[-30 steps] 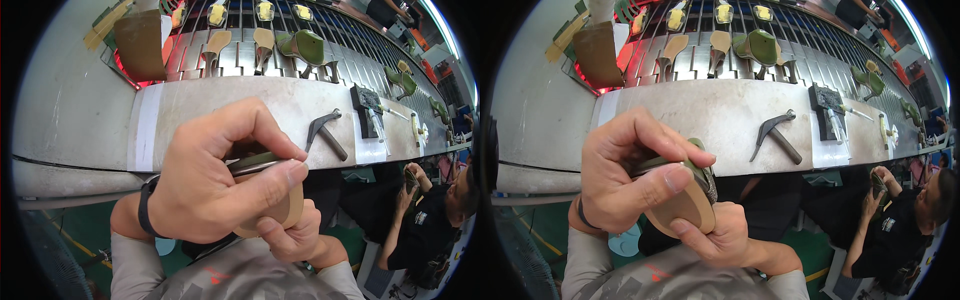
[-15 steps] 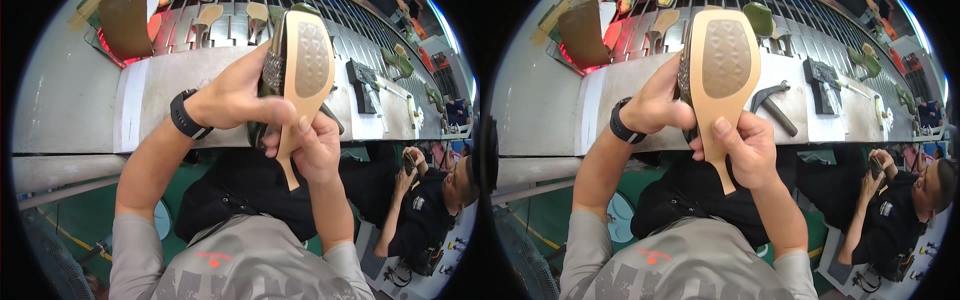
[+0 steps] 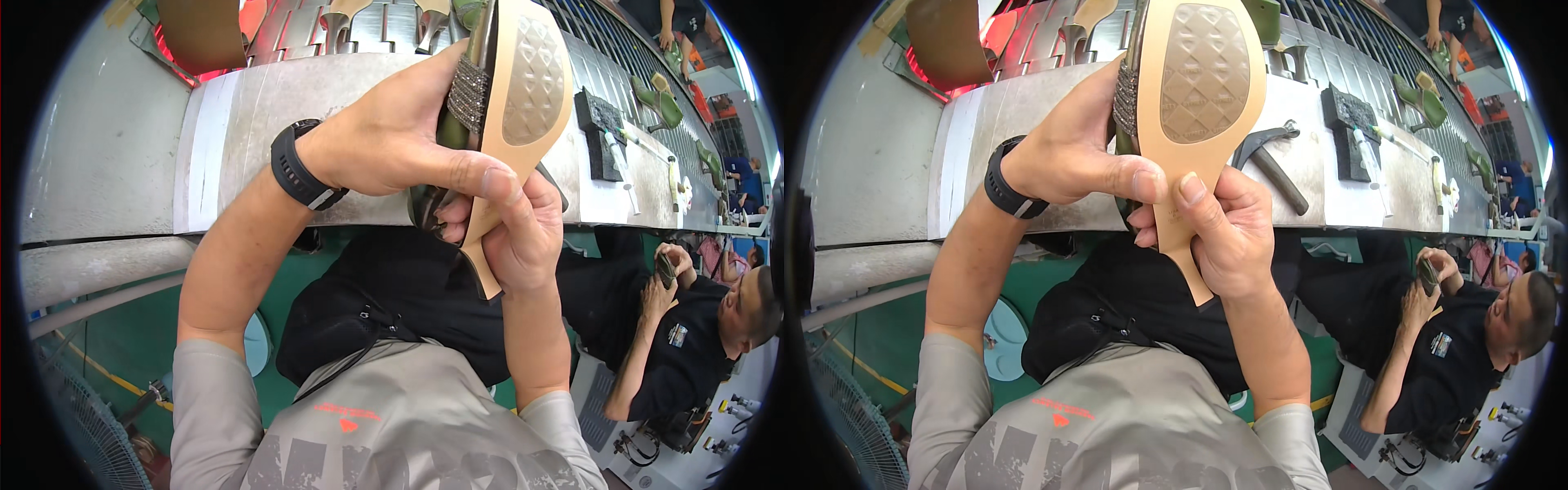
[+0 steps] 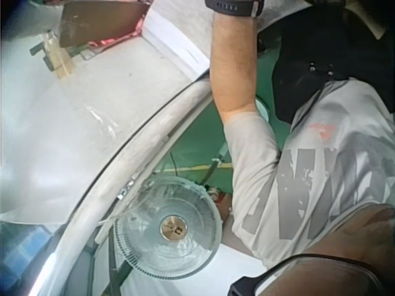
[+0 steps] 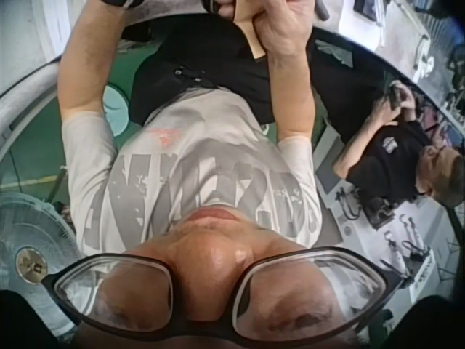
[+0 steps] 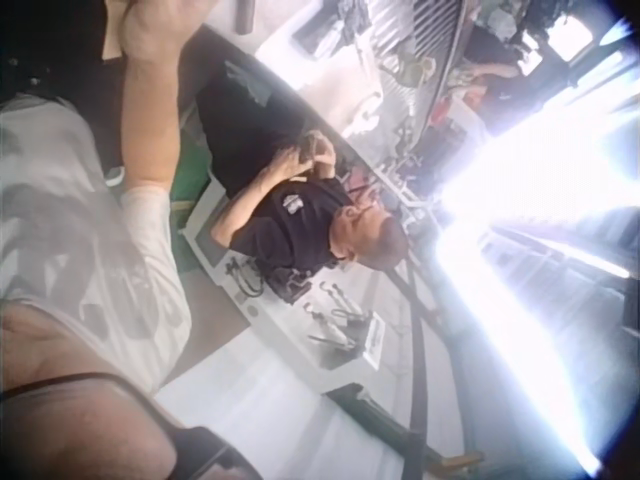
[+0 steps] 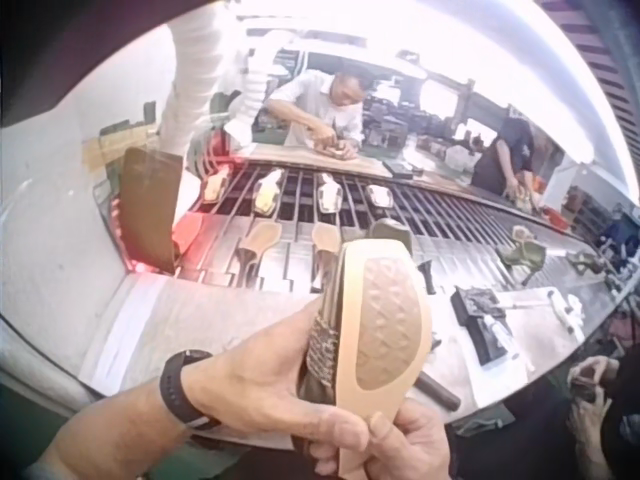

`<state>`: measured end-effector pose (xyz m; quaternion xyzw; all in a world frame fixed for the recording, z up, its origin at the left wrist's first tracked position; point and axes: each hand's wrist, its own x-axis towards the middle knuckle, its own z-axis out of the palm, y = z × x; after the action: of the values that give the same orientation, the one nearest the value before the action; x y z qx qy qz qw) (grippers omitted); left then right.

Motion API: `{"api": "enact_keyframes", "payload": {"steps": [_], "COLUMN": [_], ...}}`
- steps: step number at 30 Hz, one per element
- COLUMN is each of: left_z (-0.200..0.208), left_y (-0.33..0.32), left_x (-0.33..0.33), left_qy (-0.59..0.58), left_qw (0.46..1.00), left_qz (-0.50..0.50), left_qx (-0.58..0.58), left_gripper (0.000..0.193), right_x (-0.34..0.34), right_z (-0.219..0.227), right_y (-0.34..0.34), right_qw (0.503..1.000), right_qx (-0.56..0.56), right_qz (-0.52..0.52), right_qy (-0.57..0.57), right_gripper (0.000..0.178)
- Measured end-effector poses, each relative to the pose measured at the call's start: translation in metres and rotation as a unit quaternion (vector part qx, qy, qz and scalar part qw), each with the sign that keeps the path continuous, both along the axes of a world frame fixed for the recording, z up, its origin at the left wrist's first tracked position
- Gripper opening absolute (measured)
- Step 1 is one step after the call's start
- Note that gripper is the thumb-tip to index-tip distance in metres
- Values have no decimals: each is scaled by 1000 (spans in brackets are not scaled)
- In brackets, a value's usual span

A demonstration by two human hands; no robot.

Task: The person assembles high-heeled shoes by hammering the edges of the upper material onto the heel structure, applying adhesive to a sole component, and pressing the sole onto the bottom of the shoe.

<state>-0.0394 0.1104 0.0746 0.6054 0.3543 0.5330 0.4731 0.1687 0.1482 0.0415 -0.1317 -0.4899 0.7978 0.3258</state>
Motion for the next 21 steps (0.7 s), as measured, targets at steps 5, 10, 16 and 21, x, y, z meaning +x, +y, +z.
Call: {"api": "enact_keyframes", "payload": {"steps": [5,10,16,21], "left_z": [-1,3,-3,-5], "left_y": [-2,-8,-32,-71], "left_x": [1,8,-11,-12], "left_qy": [-7,-54,-11,168], "left_qw": [999,997,1000,979], "left_qz": [3,28,17,60], "left_qx": [-36,-47,-5,97], "left_gripper": [95,94,102,114], "right_x": [0,0,3,-2], "right_z": [-1,1,17,43], "right_y": [0,-2,-11,-14], "right_qw": [1000,1000,991,896], "right_qx": [-7,-9,85,417], "right_qz": [-2,-19,-12,-29], "right_qy": [2,-17,-106,-149], "right_gripper": [34,31,22,24]}}
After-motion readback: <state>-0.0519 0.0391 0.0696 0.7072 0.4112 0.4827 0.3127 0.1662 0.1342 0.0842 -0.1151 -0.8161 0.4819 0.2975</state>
